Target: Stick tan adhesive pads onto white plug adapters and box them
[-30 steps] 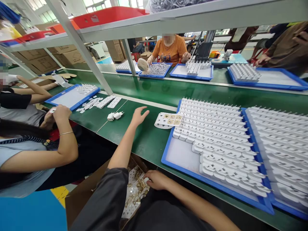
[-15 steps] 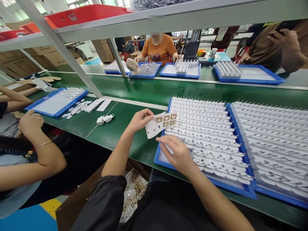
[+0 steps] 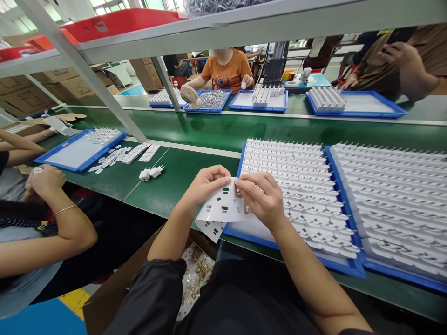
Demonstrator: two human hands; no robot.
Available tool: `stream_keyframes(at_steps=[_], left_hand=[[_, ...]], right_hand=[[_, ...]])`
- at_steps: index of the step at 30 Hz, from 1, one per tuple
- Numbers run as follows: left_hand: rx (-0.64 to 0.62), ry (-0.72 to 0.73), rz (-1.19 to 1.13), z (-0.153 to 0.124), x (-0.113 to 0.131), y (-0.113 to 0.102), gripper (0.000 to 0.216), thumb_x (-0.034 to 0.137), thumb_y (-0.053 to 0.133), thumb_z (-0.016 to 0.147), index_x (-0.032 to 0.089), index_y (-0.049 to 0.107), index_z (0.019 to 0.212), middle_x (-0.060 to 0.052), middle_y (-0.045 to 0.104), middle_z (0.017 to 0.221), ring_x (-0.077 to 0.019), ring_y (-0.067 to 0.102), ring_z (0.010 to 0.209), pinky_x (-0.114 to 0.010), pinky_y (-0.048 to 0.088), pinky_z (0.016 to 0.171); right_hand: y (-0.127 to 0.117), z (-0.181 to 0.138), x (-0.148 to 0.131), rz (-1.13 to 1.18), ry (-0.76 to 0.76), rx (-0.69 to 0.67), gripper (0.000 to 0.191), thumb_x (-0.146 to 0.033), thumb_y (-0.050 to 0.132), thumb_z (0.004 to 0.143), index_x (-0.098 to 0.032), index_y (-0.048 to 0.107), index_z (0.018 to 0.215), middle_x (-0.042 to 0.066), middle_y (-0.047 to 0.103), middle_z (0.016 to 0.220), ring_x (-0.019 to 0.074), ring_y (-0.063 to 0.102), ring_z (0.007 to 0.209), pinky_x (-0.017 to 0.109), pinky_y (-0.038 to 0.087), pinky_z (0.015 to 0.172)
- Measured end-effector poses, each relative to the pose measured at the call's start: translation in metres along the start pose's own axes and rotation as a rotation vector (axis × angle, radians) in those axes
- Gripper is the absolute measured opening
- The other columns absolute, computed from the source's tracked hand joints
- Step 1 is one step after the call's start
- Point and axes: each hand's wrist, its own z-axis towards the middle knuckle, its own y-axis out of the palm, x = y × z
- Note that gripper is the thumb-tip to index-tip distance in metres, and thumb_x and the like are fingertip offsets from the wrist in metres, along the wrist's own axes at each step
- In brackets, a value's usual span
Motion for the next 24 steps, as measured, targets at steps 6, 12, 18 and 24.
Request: stream_keyframes(at_steps=[6, 12, 18, 24], left_hand=[[0.013, -0.048, -0.028, 0.008, -0.004, 0.002, 0.024, 0.041, 0.076, 0.081, 0.019, 0.065, 0.079, 0.000, 0.062, 0.066, -0.0094, 0.051, 0.051, -0.020, 0.038, 0.046], [0.136, 0.224, 0.004, 0.064, -0.003, -0.022, 0.029, 0.045, 0.080, 0.080, 0.021, 0.066, 0.083, 0.001, 0.062, 0.068, -0.0107, 0.056, 0.058, -0.021, 0.043, 0.053], [-0.110, 0.293, -0.005, 0.122, 0.001, -0.013, 0.041, 0.057, 0.082, 0.076, 0.021, 0.070, 0.089, -0.001, 0.066, 0.078, -0.0125, 0.061, 0.066, -0.024, 0.049, 0.062], [-0.351, 0.127, 0.294, 0.150, -0.038, -0.008, 0.039, 0.055, 0.079, 0.076, 0.018, 0.076, 0.089, -0.005, 0.073, 0.085, -0.0172, 0.064, 0.074, -0.027, 0.050, 0.068]], right_hand=[[-0.009, -0.007, 0.001, 0.060, 0.035, 0.014, 0.019, -0.012, 0.061, 0.096, -0.025, 0.066, 0.108, 0.007, 0.076, 0.104, 0.0219, 0.071, 0.091, 0.037, 0.058, 0.077], [-0.043, -0.030, -0.001, 0.297, 0.353, 0.149, 0.013, -0.014, 0.061, 0.094, -0.024, 0.064, 0.102, 0.007, 0.075, 0.099, 0.0238, 0.073, 0.092, 0.042, 0.060, 0.078], [-0.062, -0.048, 0.008, 0.352, 0.562, 0.232, 0.008, -0.017, 0.067, 0.092, -0.024, 0.066, 0.096, 0.003, 0.072, 0.086, 0.0206, 0.073, 0.086, 0.036, 0.062, 0.074], [-0.067, -0.062, 0.009, 0.311, 0.634, 0.198, 0.010, -0.017, 0.069, 0.092, -0.024, 0.070, 0.100, 0.003, 0.073, 0.089, 0.0194, 0.071, 0.087, 0.034, 0.060, 0.074]])
